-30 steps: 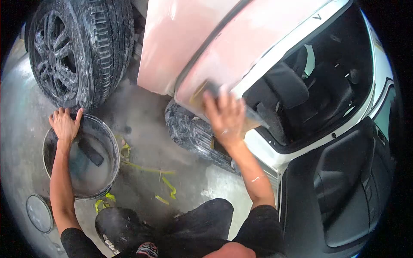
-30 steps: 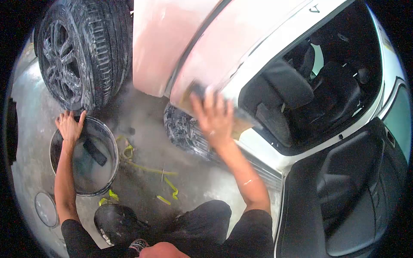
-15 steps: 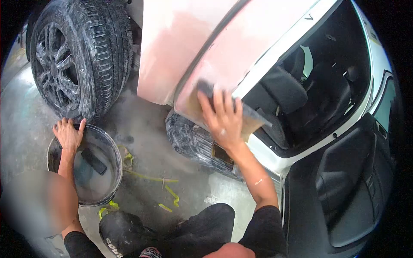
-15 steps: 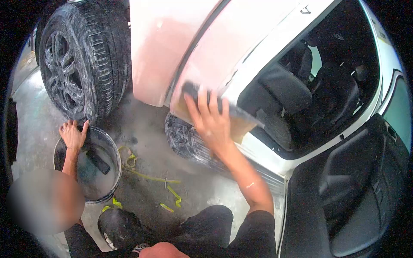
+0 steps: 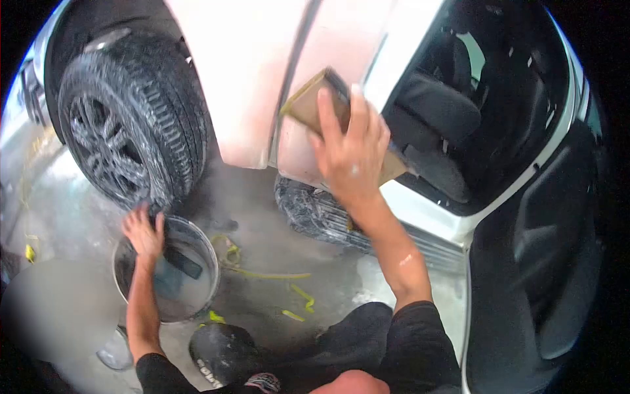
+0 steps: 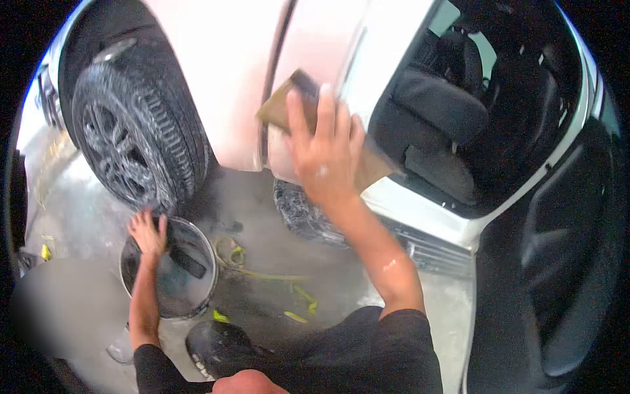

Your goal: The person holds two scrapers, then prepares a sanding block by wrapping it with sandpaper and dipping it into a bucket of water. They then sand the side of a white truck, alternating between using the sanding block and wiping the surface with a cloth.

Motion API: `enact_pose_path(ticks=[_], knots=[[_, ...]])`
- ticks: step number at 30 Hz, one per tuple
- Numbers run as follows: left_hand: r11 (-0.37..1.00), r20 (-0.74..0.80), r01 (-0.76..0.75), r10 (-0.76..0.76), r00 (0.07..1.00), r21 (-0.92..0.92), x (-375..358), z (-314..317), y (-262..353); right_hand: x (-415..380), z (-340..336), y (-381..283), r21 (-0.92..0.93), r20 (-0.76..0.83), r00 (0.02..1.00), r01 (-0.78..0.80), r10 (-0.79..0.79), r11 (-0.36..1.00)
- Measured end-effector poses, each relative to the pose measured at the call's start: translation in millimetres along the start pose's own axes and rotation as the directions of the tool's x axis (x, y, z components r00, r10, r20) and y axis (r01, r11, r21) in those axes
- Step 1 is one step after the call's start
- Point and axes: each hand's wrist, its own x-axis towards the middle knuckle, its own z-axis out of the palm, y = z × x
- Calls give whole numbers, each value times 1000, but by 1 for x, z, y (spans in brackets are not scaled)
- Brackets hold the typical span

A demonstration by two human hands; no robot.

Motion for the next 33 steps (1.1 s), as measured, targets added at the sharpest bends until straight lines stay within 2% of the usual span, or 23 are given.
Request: enact_pose_path(ticks=[1,3,5,7,9,12,14,15,16,18,19,20,22,23,24,26,28,29,30,31,32,33], knots=[[993,-24,-115,114,993,-24,-12,11,-5,-18,-13,-5,79,-10,999,-34,35,996],[965,-31,-222,219,975,-143,-29,0,13,-82,-22,-23,431,142,989,-24,-41,902],[928,-55,-332,327,943,-169,-36,12,15,-153,-23,-46,604,358,921,-104,-152,790],[858,27,-463,480,877,-224,-49,21,26,-199,-24,-51,675,585,791,-355,-176,647],[824,60,-447,496,866,-349,-72,30,44,-226,-20,-45,698,603,776,-402,-183,593],[883,248,-32,166,954,-469,-107,61,63,-251,-17,-37,714,616,763,-435,-196,548],[816,270,62,118,955,-574,-126,109,41,-263,-22,-29,721,637,738,-469,-223,510],[901,570,150,121,812,-406,-125,114,32,-270,-22,-24,717,654,720,-492,-232,494],[962,806,181,63,588,-207,-122,120,23,-277,-20,-19,711,670,702,-514,-240,480],[884,643,-211,451,619,-417,-159,158,-24,-285,-22,-7,673,721,652,-578,-235,463],[765,567,-412,644,513,-495,-172,165,-42,-287,-27,-1,640,755,616,-618,-226,456],[626,506,-563,776,378,-539,-174,172,-49,-289,-29,5,608,785,579,-653,-221,451],[435,458,-695,873,170,-572,-172,182,-58,-300,-28,11,630,756,631,-628,-175,457],[374,442,-729,890,108,-574,-169,184,-60,-304,-29,12,639,741,654,-614,-155,463],[319,426,-756,903,59,-572,-164,185,-63,-302,-31,15,636,746,648,-625,-153,454],[274,415,-790,909,26,-549,-154,184,-63,-295,-35,20,634,753,640,-642,-154,431],[342,434,-798,894,113,-496,-137,181,-53,-296,-31,19,639,754,638,-656,-157,403],[461,472,-761,851,232,-457,-127,177,-44,-296,-27,20,642,753,637,-656,-166,397],[723,559,-576,677,480,-381,-109,162,-26,-297,-23,19,658,741,650,-655,-167,372],[912,590,-252,402,700,-323,-88,141,-5,-300,-18,17,674,729,664,-651,-170,348],[949,556,76,114,824,-306,-62,102,34,-302,-13,16,688,718,676,-650,-169,323],[882,325,-31,206,923,-470,-27,31,86,-301,-8,16,688,720,670,-657,-180,307]])
